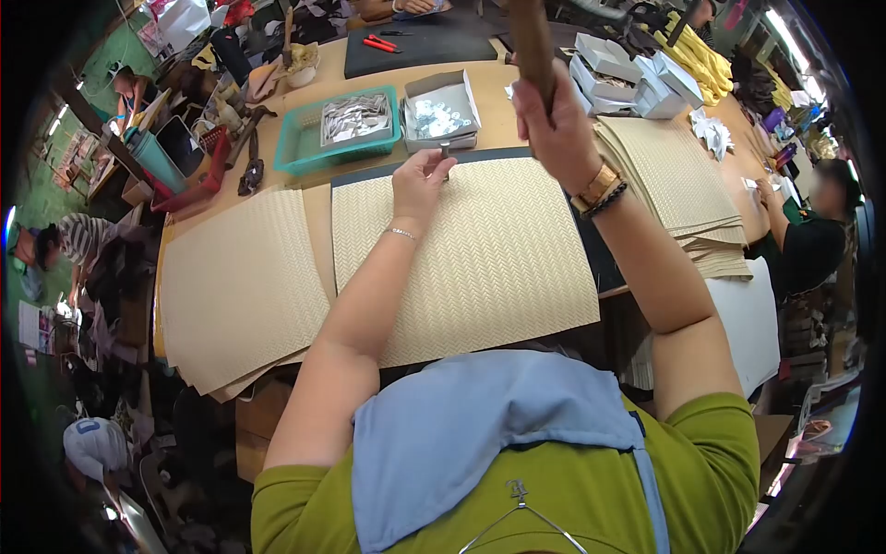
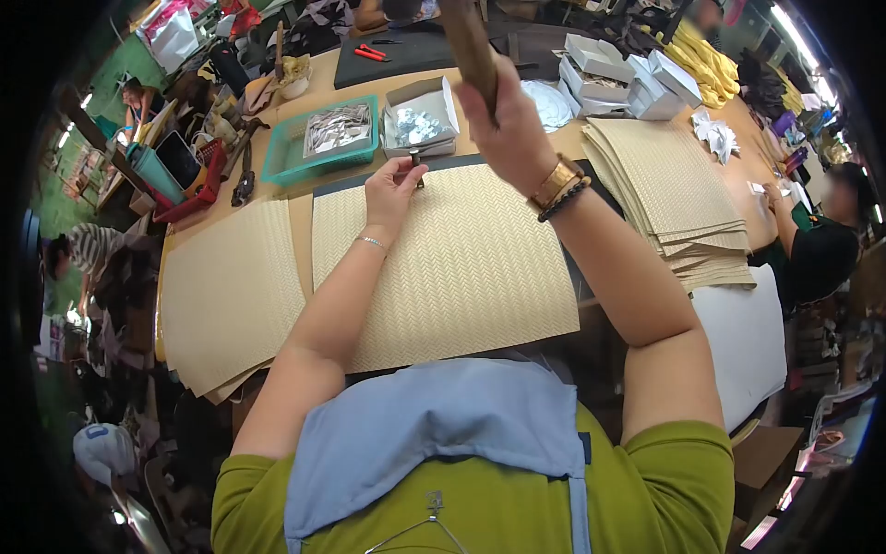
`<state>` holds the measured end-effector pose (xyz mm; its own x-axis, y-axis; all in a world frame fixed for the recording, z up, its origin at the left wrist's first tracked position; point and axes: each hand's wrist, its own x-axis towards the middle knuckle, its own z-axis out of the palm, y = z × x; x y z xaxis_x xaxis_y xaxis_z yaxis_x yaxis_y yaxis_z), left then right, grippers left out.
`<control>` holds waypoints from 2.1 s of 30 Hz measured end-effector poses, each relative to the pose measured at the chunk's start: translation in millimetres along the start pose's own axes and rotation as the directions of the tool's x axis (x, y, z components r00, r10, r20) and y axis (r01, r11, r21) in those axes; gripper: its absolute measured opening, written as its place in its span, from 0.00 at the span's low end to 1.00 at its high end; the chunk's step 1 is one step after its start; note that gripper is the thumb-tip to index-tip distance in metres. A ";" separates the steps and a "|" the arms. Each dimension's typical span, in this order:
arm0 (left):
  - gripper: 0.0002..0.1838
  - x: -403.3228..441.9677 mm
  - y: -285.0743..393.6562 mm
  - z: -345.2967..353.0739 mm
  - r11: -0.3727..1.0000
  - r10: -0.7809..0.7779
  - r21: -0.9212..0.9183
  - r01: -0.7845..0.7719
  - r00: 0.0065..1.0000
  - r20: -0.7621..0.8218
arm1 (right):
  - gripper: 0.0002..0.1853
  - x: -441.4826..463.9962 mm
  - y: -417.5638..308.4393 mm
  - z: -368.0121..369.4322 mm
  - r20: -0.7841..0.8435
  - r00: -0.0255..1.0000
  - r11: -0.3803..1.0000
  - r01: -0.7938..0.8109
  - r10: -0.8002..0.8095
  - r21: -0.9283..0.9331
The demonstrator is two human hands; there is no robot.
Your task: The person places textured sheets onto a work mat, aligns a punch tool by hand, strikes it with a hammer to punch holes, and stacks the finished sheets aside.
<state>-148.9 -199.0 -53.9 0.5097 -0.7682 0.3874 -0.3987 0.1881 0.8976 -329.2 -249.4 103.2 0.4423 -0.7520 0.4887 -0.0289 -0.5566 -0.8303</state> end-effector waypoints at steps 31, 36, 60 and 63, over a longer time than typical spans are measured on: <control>0.21 -108.5 24.3 -157.0 0.760 -0.192 0.608 0.230 0.973 -0.129 | 0.35 -124.0 170.3 -216.8 -0.367 0.878 -0.052 -0.370 0.308 -0.928; 0.20 -108.2 44.4 -148.3 0.757 -0.264 0.568 0.322 0.947 -0.185 | 0.31 -131.6 188.8 -232.9 -0.273 0.913 0.096 -0.314 0.304 -0.944; 0.17 -77.8 17.7 -470.8 0.535 0.039 0.777 0.332 0.909 -0.415 | 0.21 -132.5 6.9 58.8 0.503 0.852 0.951 0.019 0.146 -0.309; 0.19 -82.7 40.3 -480.9 0.284 -0.017 0.822 0.494 0.860 -0.510 | 0.20 -138.7 8.3 108.5 0.560 0.828 0.985 0.111 -0.020 -0.129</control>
<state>159.5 166.4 51.4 0.8342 -0.3514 0.4250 -0.4884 -0.8287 0.2733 -293.5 -111.3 -0.6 0.8689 -0.4140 0.2714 -0.0951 -0.6776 -0.7292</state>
